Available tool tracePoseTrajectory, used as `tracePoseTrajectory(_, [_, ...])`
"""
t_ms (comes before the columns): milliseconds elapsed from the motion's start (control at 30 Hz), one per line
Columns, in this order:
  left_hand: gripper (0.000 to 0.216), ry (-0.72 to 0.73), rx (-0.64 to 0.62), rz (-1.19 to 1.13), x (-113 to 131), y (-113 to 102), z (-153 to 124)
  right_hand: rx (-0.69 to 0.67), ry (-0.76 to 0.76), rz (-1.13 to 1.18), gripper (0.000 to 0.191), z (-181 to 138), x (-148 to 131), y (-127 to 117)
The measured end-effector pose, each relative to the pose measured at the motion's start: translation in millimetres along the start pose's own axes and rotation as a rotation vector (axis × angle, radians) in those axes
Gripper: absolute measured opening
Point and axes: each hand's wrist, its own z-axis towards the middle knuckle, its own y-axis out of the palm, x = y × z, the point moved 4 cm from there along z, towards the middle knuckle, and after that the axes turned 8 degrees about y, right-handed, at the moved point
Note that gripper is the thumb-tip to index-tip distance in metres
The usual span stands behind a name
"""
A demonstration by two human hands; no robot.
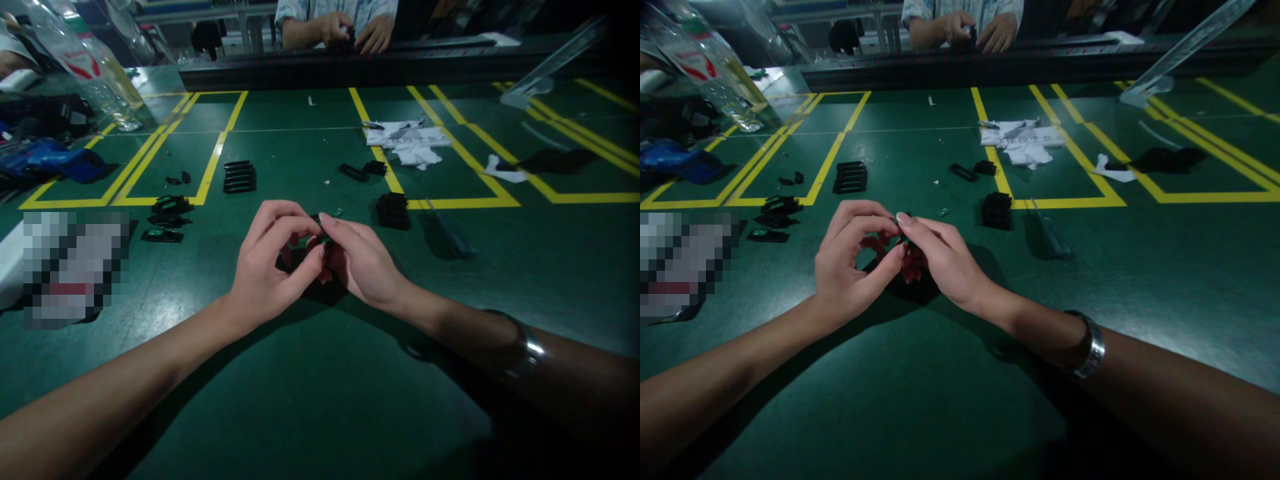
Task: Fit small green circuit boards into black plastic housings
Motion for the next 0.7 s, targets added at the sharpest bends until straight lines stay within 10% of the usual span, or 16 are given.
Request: tracePoseTrajectory(700, [0.016,-0.162,0.083,-0.105,-10,0,-1,-0.08,-0.025,0.0,0.042,2,1,2])
